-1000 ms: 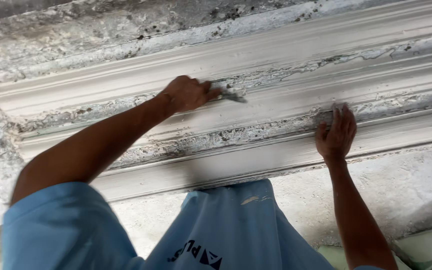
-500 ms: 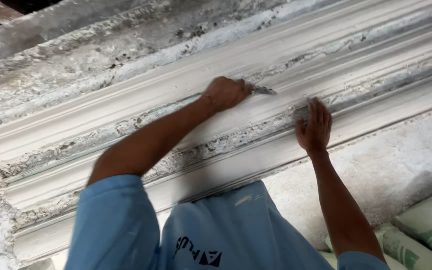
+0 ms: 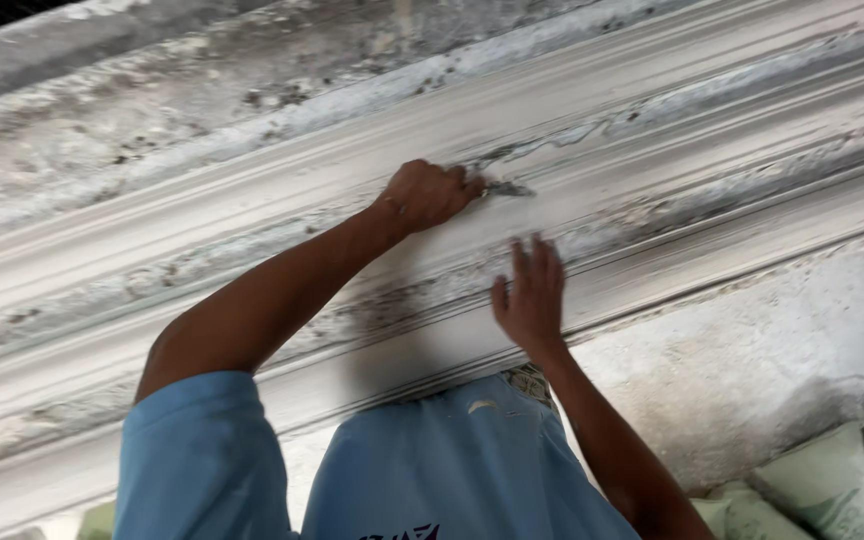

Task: The person uses a small scraper to remove dried plaster residue from decorative white molding strips laid on a work surface. They work along the grooves of the moldings section by section, occasionally repositioning the pieces and scraping debris off the tool by hand.

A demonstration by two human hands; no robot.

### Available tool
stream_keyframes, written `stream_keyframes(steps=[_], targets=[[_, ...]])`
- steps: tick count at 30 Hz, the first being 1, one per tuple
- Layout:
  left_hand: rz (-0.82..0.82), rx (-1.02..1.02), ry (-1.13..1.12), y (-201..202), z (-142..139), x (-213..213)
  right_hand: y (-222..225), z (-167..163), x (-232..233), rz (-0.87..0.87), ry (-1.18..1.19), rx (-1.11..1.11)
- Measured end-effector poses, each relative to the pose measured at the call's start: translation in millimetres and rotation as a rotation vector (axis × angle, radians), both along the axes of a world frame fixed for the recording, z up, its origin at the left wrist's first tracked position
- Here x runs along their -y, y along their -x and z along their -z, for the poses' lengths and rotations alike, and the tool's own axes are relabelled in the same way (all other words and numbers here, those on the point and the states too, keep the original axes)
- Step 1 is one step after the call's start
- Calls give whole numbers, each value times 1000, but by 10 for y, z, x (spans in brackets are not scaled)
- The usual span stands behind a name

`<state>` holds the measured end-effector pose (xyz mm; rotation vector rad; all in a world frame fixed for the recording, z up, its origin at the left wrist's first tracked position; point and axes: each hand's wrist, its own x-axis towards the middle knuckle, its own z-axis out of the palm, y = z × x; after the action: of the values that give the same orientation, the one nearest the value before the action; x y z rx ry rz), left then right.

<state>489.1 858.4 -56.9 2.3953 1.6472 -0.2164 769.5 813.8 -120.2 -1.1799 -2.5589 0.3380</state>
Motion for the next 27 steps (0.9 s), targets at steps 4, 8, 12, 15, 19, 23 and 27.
stream_keyframes(steps=[4, 8, 12, 15, 19, 23, 27], targets=[[-14, 7, -102, -713, 53, -803, -864, 23, -908, -106, -19, -57], [-176, -36, 292, -814, -22, -846, -1968, -22, -2192, -27, -96, -6], [31, -207, -10, -543, -152, -457, -2553, 42, -2921, 8, -199, 91], [36, -286, 52, -539, -159, -442, -2612, 162, -2978, 41, -147, 44], [-72, -97, 236, -1071, 39, -1119, -2614, 208, -2966, 42, -138, 15], [26, -71, -83, -1677, 241, -1891, -2649, 136, -2984, 48, -97, 56], [-342, 112, 415, -1602, 157, -1931, -2640, 77, -2993, 58, -93, 18]])
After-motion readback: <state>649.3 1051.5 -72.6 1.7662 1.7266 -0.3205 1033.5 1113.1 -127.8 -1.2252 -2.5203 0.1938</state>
